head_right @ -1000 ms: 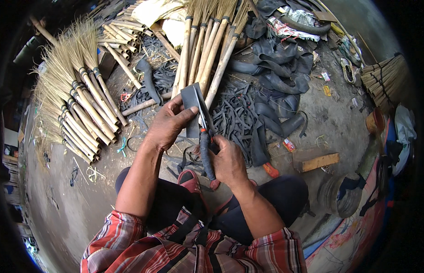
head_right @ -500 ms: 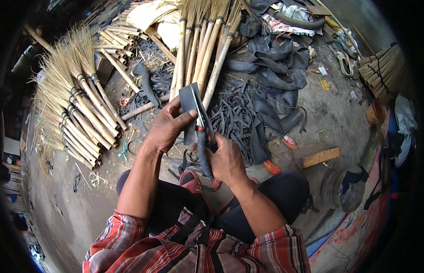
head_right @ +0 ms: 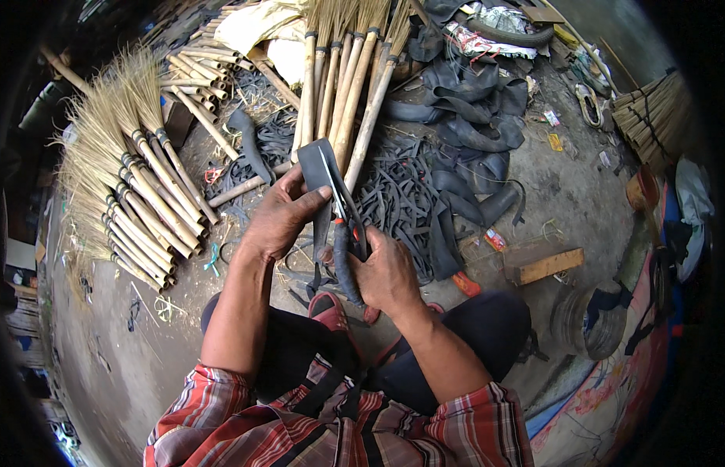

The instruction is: The person sits on the floor and uses shears to cut a piece of black rubber into narrow strips. The cut strips are dropped onto a growing pile on the floor. The person repeatedly repositions the rubber and continues cutting throughout the clip.

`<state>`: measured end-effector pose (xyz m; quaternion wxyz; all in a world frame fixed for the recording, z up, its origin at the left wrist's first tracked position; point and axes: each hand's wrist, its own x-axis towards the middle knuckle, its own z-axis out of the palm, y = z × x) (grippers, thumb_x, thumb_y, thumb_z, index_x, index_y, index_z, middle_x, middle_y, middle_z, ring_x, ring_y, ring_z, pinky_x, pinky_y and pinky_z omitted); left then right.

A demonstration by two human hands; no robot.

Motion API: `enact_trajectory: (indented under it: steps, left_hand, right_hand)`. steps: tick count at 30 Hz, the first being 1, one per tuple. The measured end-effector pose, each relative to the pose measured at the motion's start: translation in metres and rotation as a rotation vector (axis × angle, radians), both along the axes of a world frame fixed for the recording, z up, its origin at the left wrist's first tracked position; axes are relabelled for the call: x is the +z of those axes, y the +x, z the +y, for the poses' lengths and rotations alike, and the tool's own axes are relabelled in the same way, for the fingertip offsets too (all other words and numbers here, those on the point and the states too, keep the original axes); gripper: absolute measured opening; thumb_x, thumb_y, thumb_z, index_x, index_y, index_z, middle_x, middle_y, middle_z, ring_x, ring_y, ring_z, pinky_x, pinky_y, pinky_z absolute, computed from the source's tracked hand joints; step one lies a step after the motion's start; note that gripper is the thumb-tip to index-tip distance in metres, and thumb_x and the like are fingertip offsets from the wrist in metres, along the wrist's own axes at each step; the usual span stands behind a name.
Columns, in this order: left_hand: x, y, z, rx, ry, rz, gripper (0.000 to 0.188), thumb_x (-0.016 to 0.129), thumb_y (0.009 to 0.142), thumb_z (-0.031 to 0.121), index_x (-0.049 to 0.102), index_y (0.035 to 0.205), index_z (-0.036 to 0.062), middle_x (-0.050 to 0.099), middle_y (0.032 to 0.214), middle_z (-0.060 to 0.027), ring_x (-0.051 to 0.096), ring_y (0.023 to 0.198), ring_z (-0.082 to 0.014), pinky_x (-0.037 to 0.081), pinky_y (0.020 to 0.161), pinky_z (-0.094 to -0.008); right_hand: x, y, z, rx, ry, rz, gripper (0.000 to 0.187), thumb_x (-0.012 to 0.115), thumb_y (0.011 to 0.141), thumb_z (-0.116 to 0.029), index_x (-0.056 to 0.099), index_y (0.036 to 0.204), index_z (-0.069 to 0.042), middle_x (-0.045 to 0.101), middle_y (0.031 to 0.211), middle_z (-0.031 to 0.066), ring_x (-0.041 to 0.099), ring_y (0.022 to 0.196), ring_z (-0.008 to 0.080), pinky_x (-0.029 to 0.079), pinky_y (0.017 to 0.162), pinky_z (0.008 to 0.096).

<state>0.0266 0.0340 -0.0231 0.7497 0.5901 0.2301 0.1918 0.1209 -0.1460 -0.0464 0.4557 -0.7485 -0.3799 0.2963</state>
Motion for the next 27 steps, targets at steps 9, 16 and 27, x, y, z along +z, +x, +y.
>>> enact_trajectory:
  steps: [9, 16, 27]
  left_hand:
    - [0.002, -0.007, 0.007, 0.017, -0.047, -0.016, 0.048, 0.074, 0.097, 0.010, 0.059, 0.142, 0.0043, 0.069, 0.111, 0.0020, 0.061, 0.097, -0.0074, 0.051, 0.091, -0.0261]
    - [0.002, -0.004, 0.007, 0.029, -0.107, 0.028, 0.045, 0.073, 0.098, 0.009, 0.060, 0.140, 0.0026, 0.068, 0.110, 0.0020, 0.060, 0.093, -0.0057, 0.050, 0.088, -0.0220]
    - [-0.004, -0.007, 0.003, -0.030, 0.024, 0.007, 0.048, 0.075, 0.097, 0.010, 0.060, 0.141, 0.0041, 0.069, 0.110, 0.0018, 0.060, 0.098, -0.0073, 0.050, 0.092, -0.0258]
  right_hand:
    - [0.004, -0.003, 0.001, 0.027, -0.019, -0.012, 0.053, 0.085, 0.088, -0.049, 0.067, 0.100, 0.000, 0.067, 0.070, 0.0072, 0.062, 0.061, 0.0134, 0.049, 0.060, 0.0349]
    - [-0.006, -0.003, 0.001, 0.001, 0.054, -0.074, 0.048, 0.086, 0.087, -0.043, 0.066, 0.095, 0.000, 0.067, 0.070, 0.0073, 0.060, 0.060, 0.0139, 0.048, 0.060, 0.0353]
    - [0.004, 0.000, 0.002, -0.016, 0.078, -0.110, 0.051, 0.088, 0.085, -0.045, 0.064, 0.087, 0.000, 0.058, 0.062, 0.0053, 0.047, 0.056, 0.0133, 0.040, 0.054, 0.0360]
